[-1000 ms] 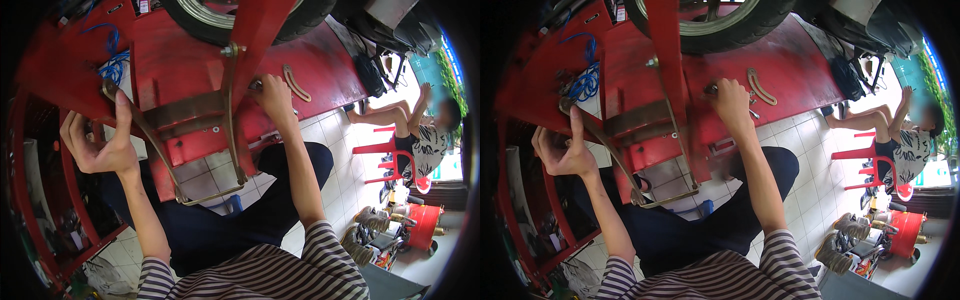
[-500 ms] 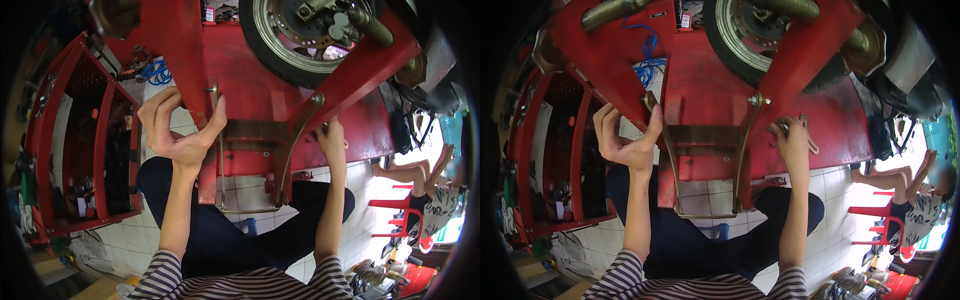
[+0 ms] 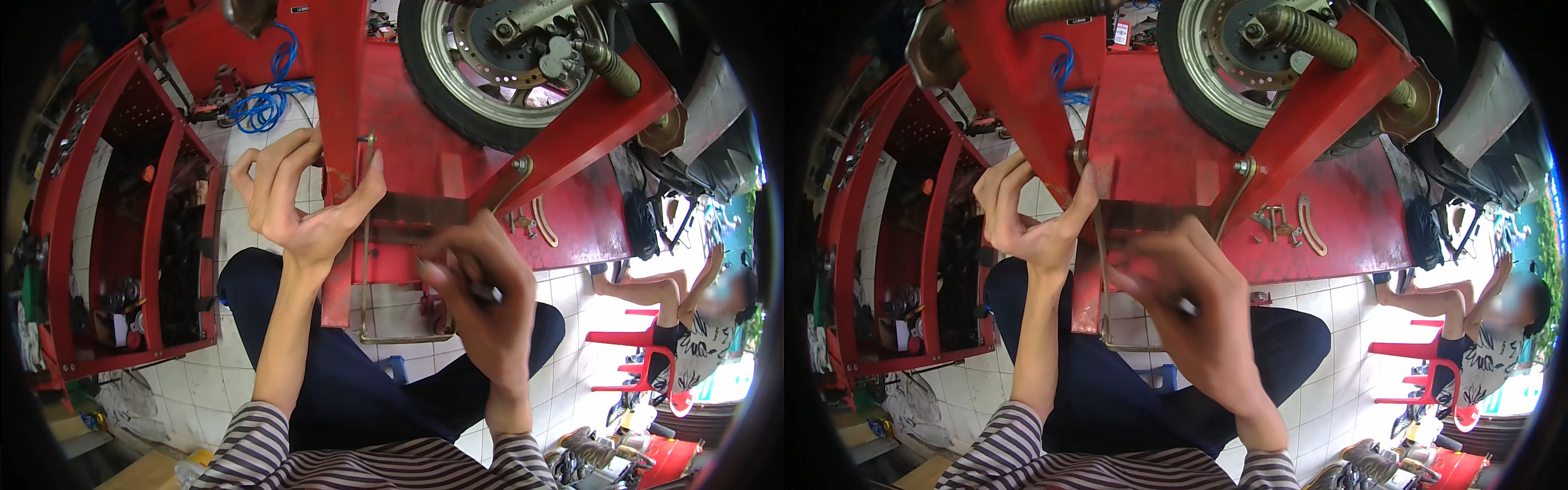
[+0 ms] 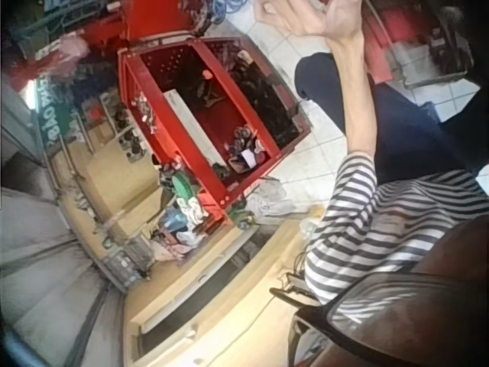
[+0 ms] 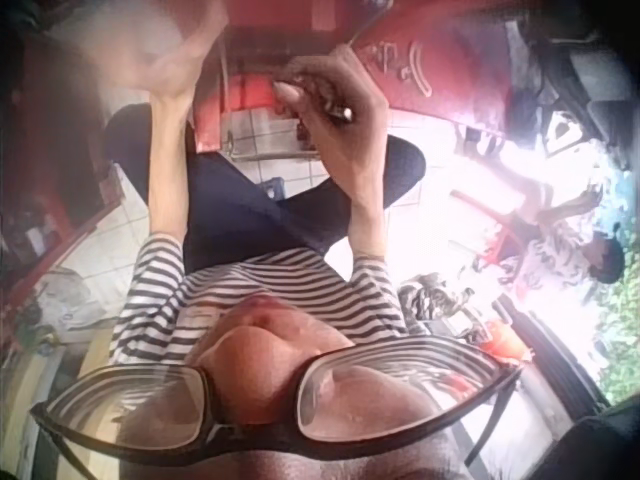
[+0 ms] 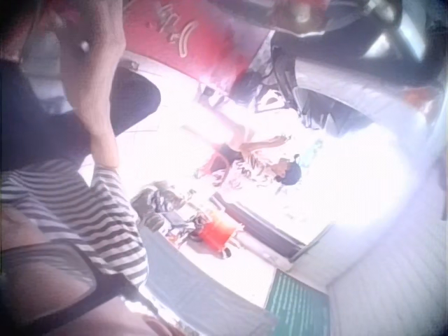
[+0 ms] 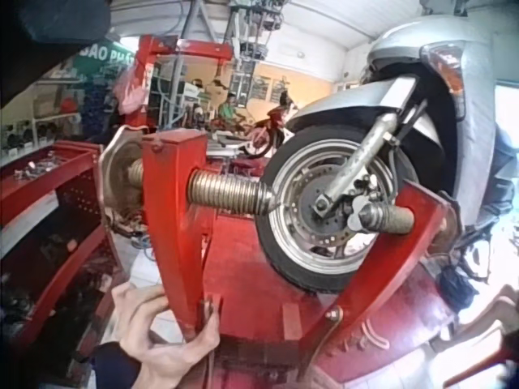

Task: The person attaches a metal frame to a red workshop stand by inserting bolts and tightening nuts using a wrench and a socket tool.

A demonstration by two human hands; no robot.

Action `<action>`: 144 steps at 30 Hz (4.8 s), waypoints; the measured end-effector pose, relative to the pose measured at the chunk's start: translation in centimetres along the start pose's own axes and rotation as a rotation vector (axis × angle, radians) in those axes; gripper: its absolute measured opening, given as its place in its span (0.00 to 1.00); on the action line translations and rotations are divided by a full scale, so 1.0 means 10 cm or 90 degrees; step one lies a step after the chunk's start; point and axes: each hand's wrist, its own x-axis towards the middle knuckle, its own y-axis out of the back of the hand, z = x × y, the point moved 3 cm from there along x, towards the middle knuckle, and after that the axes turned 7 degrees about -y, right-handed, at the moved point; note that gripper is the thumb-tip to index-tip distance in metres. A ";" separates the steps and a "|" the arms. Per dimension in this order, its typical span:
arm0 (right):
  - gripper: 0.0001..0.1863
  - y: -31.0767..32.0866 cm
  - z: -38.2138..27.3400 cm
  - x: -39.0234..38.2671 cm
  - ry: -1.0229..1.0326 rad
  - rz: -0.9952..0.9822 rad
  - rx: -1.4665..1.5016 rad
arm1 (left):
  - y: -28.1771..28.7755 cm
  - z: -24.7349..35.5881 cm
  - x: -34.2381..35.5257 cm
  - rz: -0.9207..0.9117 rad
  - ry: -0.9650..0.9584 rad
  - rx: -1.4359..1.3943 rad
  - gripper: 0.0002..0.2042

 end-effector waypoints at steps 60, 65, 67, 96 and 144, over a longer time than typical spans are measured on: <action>0.22 0.21 -0.12 0.20 0.092 0.093 0.008 | 0.01 -0.03 0.03 -0.030 -0.004 -0.016 0.20; 0.29 0.36 -0.05 -0.09 -0.019 0.056 -0.027 | 0.01 -0.04 0.00 -0.024 -0.005 -0.007 0.20; 0.24 0.47 0.10 -0.20 -0.048 0.072 -0.042 | 0.01 -0.04 0.00 -0.023 -0.001 -0.006 0.20; 0.13 0.74 2.01 0.06 -0.231 0.144 -0.514 | 0.00 -0.04 -0.11 -0.009 0.097 -0.037 0.22; 0.13 0.73 2.03 0.12 -0.178 0.166 -0.424 | -0.01 -0.01 -0.04 -0.019 0.021 0.016 0.21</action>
